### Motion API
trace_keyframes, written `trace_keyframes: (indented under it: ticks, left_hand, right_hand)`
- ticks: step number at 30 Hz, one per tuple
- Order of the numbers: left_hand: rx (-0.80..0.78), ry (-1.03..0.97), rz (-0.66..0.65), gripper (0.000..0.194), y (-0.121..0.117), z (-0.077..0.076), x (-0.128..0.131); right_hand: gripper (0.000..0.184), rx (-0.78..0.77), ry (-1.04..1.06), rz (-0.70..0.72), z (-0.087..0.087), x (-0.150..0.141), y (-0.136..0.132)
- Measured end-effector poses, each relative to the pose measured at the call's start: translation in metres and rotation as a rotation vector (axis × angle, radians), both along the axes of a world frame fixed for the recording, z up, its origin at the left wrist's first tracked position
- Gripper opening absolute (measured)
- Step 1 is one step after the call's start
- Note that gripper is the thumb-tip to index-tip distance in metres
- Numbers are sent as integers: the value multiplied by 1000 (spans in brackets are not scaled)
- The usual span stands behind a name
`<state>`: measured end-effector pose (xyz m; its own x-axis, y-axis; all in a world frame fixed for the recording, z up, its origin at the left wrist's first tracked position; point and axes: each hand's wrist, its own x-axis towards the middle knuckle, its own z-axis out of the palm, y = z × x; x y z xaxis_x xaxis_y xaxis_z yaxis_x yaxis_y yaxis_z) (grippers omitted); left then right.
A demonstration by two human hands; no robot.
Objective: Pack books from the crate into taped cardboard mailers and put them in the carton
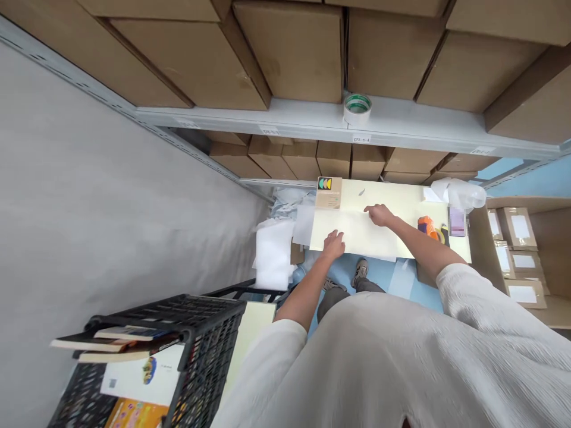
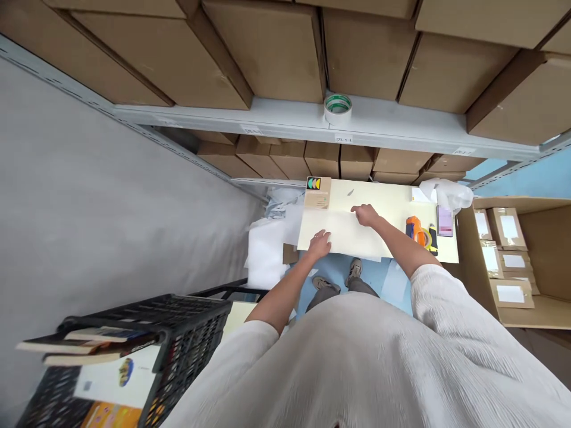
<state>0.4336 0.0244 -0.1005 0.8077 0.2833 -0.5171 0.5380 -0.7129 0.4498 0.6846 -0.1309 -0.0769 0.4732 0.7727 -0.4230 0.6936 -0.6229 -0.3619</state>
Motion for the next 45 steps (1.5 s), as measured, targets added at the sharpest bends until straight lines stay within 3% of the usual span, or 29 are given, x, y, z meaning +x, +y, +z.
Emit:
trace_keyframes:
  ticks: [3,8,13,17,21,26,31,36,45]
  left_hand:
    - [15,54,-9,57,-3,-9,3]
    - [41,118,-28,54,-3,-12,1]
    - [34,117,-53,57,5,-10,-1]
    - [1,100,-62,59,19,-9,-3]
    - [8,14,-41,63,42,-11,1]
    - [37,-93,-9,84,77,-16,19]
    - [20,-48,-77,98,95,-26,31]
    - [3,-46,-122,103,100,-33,28]
    - [-46,-41,-104,101,99,-33,31]
  right_hand:
    - [46,71,-37,10,-12,3,-1]
    - [44,191,-103,-135,-25,-16,-22]
    - [39,39,26,-118,-42,-50,-47]
    - [41,-30,41,-241,-50,-61,-43]
    - [40,54,100,-418,-51,-61,-10]
    - [37,183,315,-698,-50,-61,64]
    - [51,317,475,-896,-52,-64,122]
    - [57,354,504,-975,-57,-64,151]
    - [22,212,490,-1177,-58,-50,185]
